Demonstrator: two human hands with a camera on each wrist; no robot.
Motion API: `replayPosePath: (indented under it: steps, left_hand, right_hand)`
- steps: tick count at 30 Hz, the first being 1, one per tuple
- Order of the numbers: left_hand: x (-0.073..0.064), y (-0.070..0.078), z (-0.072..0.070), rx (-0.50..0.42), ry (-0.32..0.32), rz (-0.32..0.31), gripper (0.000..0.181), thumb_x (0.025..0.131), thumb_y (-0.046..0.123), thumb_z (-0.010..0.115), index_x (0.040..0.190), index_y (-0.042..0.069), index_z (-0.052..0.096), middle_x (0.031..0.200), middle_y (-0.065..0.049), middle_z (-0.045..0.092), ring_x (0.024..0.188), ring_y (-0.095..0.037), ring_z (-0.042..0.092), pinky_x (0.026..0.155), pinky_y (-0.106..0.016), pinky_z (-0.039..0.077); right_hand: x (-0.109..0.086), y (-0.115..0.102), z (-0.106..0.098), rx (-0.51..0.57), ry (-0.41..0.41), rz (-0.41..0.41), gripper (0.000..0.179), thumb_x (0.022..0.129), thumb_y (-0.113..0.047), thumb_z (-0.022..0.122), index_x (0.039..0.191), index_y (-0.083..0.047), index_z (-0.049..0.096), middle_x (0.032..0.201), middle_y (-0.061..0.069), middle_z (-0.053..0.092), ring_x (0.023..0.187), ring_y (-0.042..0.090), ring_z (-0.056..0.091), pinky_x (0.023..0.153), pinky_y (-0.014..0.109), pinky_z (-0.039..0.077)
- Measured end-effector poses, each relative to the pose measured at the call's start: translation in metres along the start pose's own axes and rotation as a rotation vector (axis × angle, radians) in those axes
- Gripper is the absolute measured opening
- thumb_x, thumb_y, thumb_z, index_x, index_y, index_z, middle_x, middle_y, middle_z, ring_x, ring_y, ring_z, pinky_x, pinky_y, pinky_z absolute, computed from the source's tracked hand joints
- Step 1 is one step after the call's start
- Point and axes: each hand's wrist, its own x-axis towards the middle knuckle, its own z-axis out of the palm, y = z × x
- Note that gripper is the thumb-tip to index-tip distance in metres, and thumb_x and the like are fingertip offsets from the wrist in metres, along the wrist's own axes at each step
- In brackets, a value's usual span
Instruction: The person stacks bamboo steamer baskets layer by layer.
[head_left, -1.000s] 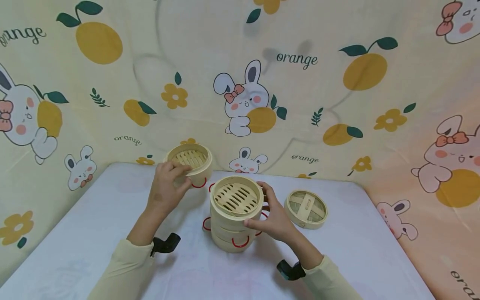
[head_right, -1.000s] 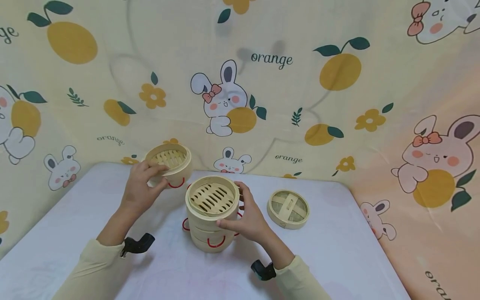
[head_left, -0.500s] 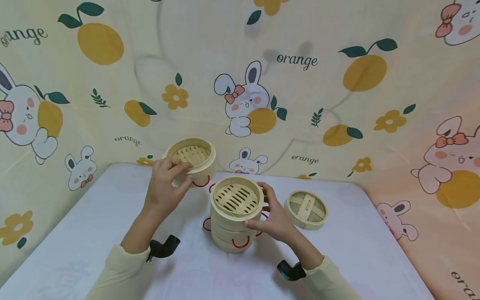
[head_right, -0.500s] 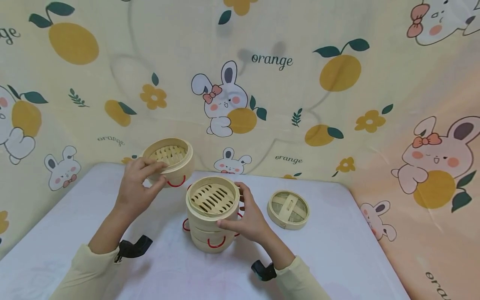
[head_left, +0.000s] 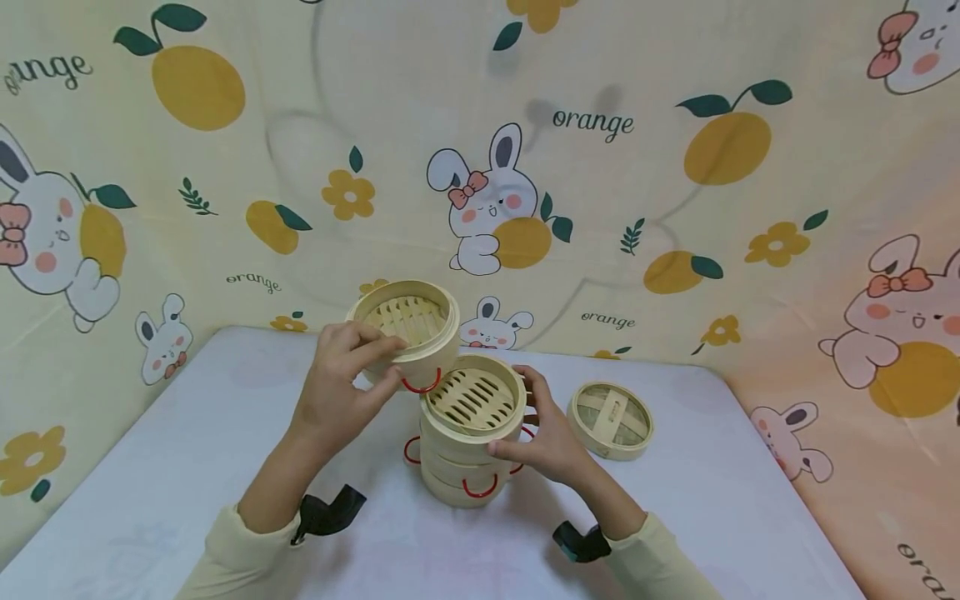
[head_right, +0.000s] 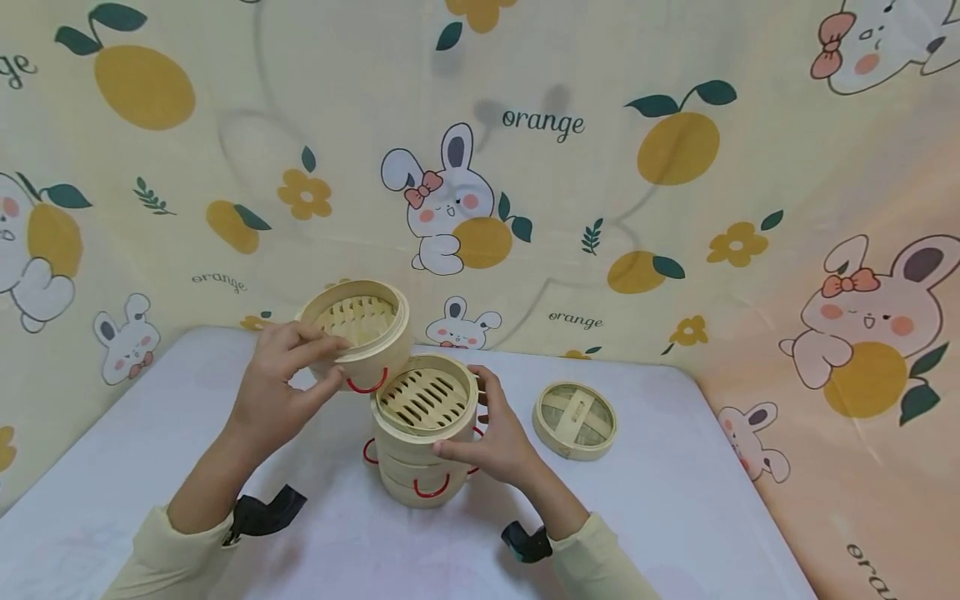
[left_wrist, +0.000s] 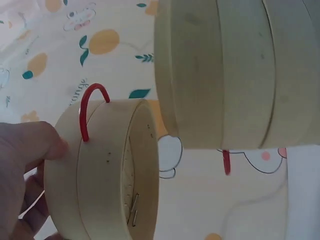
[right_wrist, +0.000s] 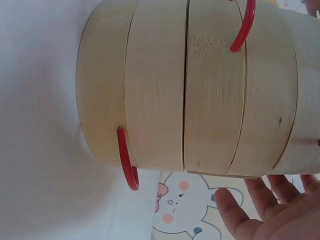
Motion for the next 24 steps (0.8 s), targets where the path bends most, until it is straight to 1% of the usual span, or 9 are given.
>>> replayPosePath:
  steps: [6,14,19,24]
  left_hand:
    - [0.001,0.007,0.001,-0.034,-0.017,0.067,0.023,0.073,0.002,0.074,0.096,0.008,0.076,0.095,-0.003,0.060,0.099,-0.024,0.045,0.082,-0.036,0.040]
    - [-0.003,0.018,0.004,-0.062,-0.056,0.069,0.024,0.074,0.002,0.074,0.096,0.009,0.076,0.095,0.000,0.059,0.103,-0.021,0.045,0.087,-0.039,0.044]
    - [-0.005,0.023,0.008,-0.081,-0.063,0.111,0.023,0.074,0.003,0.075,0.096,0.011,0.076,0.094,0.001,0.059,0.102,-0.020,0.046,0.087,-0.038,0.044]
    - [-0.007,0.025,0.013,-0.098,-0.062,0.164,0.024,0.073,0.004,0.077,0.096,0.011,0.076,0.094,0.001,0.059,0.101,-0.021,0.046,0.088,-0.038,0.043]
  right_hand:
    - [0.000,-0.001,0.000,-0.001,-0.001,0.002,0.098,0.067,-0.031,0.086,0.145,-0.029,0.027,0.130,0.007,0.051,0.120,0.027,0.049,0.091,0.043,0.047]
    - [0.000,-0.001,-0.001,0.004,-0.013,-0.005,0.098,0.068,-0.030,0.086,0.145,-0.027,0.026,0.131,0.007,0.050,0.121,0.028,0.048,0.092,0.046,0.046]
    - [0.000,-0.002,-0.002,0.008,-0.017,-0.016,0.097,0.068,-0.029,0.086,0.145,-0.026,0.026,0.131,0.007,0.051,0.121,0.027,0.048,0.092,0.046,0.046]
    - [0.001,-0.003,-0.002,0.000,-0.016,-0.003,0.097,0.068,-0.029,0.086,0.145,-0.026,0.027,0.132,0.007,0.050,0.120,0.026,0.050,0.091,0.044,0.047]
